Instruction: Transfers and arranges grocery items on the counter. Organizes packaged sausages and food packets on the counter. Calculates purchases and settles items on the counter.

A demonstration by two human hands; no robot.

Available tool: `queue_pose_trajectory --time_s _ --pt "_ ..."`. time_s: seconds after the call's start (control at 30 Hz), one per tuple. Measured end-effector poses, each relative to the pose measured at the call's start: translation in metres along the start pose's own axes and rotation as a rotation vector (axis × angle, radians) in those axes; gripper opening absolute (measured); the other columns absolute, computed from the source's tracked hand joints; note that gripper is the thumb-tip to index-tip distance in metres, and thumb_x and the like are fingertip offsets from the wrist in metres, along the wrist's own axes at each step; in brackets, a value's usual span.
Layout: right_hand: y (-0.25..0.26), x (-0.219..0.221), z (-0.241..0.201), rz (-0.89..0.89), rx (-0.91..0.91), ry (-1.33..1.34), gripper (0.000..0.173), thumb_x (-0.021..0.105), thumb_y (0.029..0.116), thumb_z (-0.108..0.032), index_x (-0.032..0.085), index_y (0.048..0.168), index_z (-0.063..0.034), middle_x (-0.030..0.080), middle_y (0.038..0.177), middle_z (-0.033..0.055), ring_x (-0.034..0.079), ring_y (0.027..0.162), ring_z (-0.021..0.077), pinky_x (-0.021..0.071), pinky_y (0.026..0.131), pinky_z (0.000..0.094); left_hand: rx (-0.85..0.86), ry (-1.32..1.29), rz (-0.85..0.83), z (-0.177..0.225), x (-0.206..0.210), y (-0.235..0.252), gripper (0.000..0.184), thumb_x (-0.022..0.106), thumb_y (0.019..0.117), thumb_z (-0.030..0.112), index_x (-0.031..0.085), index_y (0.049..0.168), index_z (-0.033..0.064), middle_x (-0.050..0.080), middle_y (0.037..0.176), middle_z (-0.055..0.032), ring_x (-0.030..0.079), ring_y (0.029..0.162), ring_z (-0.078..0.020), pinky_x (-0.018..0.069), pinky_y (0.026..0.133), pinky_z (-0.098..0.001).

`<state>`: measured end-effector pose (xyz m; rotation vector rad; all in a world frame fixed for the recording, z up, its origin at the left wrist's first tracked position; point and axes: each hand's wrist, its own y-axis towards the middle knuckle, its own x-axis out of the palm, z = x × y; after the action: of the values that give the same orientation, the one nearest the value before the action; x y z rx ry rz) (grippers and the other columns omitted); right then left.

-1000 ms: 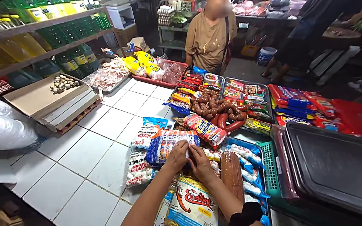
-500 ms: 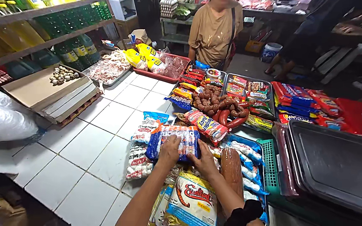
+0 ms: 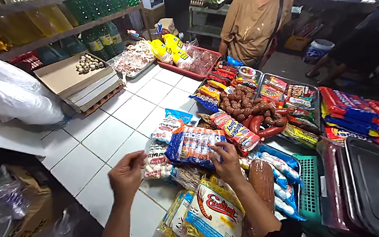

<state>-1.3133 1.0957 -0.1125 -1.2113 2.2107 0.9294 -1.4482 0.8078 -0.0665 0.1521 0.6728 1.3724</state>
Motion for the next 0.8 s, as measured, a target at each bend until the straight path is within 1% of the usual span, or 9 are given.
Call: queue_pose_trajectory --time_s 0.07,0.17,0.27,0.33,0.47,0.57,0.63,0.73,0.8 --pt "0.013 0.012 -0.008 -0.103 -0.015 -0.069 0.031 0.076 0.087 -0.023 0.077 0.115 -0.0094 0.07 0.114 0.0175 0.062 0.111 0.0426 0.0492 0.09 0.062 -0.036 -0.061 0.049 0.008 -0.008 0.008 0.014 0.065 0.0942 0.005 0.069 0.102 -0.0062 0.076 0.087 0.0004 0.07 0.069 0.0008 0.0601 0.064 -0.0165" --pt "0.034 0.033 -0.018 -0.242 0.031 -0.183 0.032 0.071 0.0923 -0.028 0.076 0.12 -0.0121 0.07 0.118 0.0165 0.061 0.113 0.0422 0.0449 0.091 0.0618 -0.069 0.018 -0.076 0.007 0.011 0.006 0.021 0.065 0.0966 0.011 0.072 0.103 -0.0071 0.076 0.092 -0.0092 0.072 0.078 -0.0078 0.0607 0.074 -0.0246" --pt "0.045 0.044 -0.01 -0.15 0.048 -0.113 0.019 0.064 0.0947 -0.016 0.079 0.097 -0.0043 0.074 0.099 0.0154 0.064 0.104 0.0403 0.0453 0.089 0.0581 -0.017 0.056 -0.126 0.001 0.037 -0.003 0.019 0.067 0.0948 0.014 0.077 0.1 -0.0013 0.076 0.094 -0.0093 0.072 0.081 -0.0069 0.0598 0.076 -0.0214" --pt "0.047 0.039 -0.007 -0.095 0.112 0.007 0.018 0.063 0.0951 -0.01 0.076 0.094 0.0025 0.074 0.092 0.0181 0.067 0.096 0.0384 0.0496 0.091 0.053 -0.013 0.076 -0.146 -0.006 0.049 -0.008 0.017 0.069 0.0924 0.015 0.078 0.096 0.0011 0.076 0.094 -0.0088 0.073 0.083 -0.0096 0.0604 0.077 -0.0233" --pt "0.051 0.034 -0.013 -0.154 0.232 0.162 0.018 0.06 0.0989 -0.009 0.072 0.102 0.0044 0.073 0.095 0.0172 0.068 0.094 0.0285 0.0515 0.09 0.0425 0.012 0.153 -0.305 -0.02 0.087 -0.012 0.015 0.073 0.0895 0.015 0.08 0.096 0.0039 0.075 0.103 -0.0144 0.069 0.103 -0.0357 0.0533 0.093 -0.0516" --pt "0.057 0.037 -0.017 -0.161 0.286 0.491 0.017 0.053 0.1011 -0.006 0.068 0.104 0.0024 0.074 0.096 0.006 0.069 0.086 0.0078 0.0563 0.081 0.0254 0.037 0.258 -0.422 -0.028 0.127 -0.013 0.036 0.067 0.0951 0.029 0.074 0.126 0.013 0.063 0.135 -0.0226 0.053 0.126 -0.0524 0.0425 0.103 -0.0659" --pt "0.059 0.028 -0.02 -0.052 0.409 0.803 0.015 0.049 0.1023 -0.002 0.062 0.103 0.0044 0.072 0.086 0.0042 0.068 0.076 0.0083 0.0568 0.072 0.0255 0.032 0.293 -0.492 -0.029 0.142 -0.014 0.04 0.064 0.0963 0.034 0.07 0.133 0.0212 0.054 0.147 -0.0242 0.042 0.135 -0.0584 0.0337 0.106 -0.0732" --pt "0.064 -0.006 -0.011 0.135 0.582 0.985 0.013 0.045 0.1061 -0.002 0.057 0.104 -0.0007 0.066 0.073 -0.0007 0.066 0.065 0.0091 0.0588 0.066 0.027 0.171 0.202 -0.375 -0.034 0.157 -0.018 0.022 0.066 0.0952 0.03 0.082 0.107 0.022 0.069 0.129 -0.0156 0.05 0.13 -0.0534 0.0353 0.104 -0.071" --pt "0.06 -0.033 0.0 0.202 0.549 0.935 0.013 0.045 0.1055 -0.001 0.057 0.102 -0.0023 0.067 0.073 -0.0009 0.067 0.066 0.0098 0.0602 0.068 0.0274 0.239 0.13 -0.314 -0.033 0.159 -0.019 0.014 0.069 0.0922 0.02 0.082 0.091 0.0151 0.076 0.107 -0.0089 0.062 0.118 -0.0404 0.0451 0.101 -0.058"
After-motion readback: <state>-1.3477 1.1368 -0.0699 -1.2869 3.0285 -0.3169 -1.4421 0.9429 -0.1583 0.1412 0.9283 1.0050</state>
